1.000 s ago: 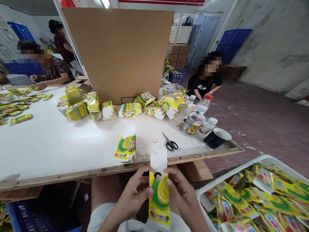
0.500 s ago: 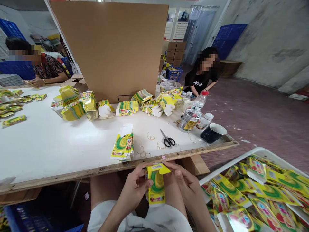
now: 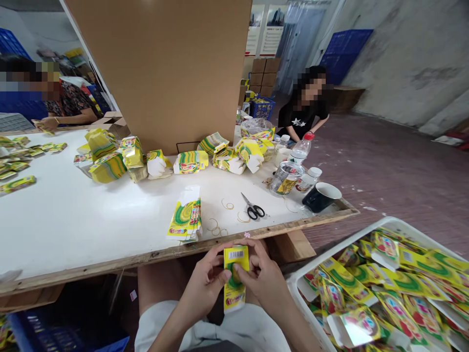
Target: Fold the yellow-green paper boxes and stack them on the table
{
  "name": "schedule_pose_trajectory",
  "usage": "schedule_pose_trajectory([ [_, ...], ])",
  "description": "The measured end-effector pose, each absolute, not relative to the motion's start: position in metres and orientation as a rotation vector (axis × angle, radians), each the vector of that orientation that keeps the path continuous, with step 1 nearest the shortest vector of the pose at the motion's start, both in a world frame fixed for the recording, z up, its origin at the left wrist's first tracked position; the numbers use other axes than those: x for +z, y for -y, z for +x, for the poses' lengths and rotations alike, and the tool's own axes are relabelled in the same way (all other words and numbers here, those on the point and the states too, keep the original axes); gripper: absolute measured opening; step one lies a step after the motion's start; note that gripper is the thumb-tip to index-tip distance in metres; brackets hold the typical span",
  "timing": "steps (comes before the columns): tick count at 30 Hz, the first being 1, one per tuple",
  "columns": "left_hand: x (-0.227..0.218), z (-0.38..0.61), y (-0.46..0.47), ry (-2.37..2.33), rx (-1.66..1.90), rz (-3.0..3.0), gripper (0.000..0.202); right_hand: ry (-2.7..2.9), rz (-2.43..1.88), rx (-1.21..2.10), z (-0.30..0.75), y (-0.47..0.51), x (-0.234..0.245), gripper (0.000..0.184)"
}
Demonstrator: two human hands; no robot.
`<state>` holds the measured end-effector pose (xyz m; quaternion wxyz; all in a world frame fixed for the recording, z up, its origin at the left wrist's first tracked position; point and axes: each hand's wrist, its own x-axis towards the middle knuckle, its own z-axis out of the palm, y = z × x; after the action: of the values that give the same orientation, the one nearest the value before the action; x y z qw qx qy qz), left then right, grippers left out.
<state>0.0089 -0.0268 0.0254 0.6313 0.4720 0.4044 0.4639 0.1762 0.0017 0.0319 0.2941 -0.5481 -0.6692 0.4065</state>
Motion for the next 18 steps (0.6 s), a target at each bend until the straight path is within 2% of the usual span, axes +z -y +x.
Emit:
schedule_pose_trajectory([
  [4,0.027,0.009,0.026,-0.942,1.074,1.072,0.050,1.827,-1.524,0.988,0.180,-0.003,0.028,0.037],
  [10,0.026,0.010,0.023,-0.875,1.116,0.936,0.047,1.678,-1.178,1.005,0.184,-0.006,0.025,0.029],
  [14,0.025,0.021,0.028,-0.873,1.110,1.005,0.046,1.603,-1.153,0.959,0.192,-0.002,0.030,0.022],
  [16,0.032,0.016,0.029,-1.026,1.161,1.214,0.042,1.722,-1.293,0.772,0.222,0.002,0.037,0.022],
  [18,0.040,-0.002,0.025,-1.353,1.292,1.458,0.041,1.833,-1.524,0.388,0.269,0.005,0.043,0.025],
])
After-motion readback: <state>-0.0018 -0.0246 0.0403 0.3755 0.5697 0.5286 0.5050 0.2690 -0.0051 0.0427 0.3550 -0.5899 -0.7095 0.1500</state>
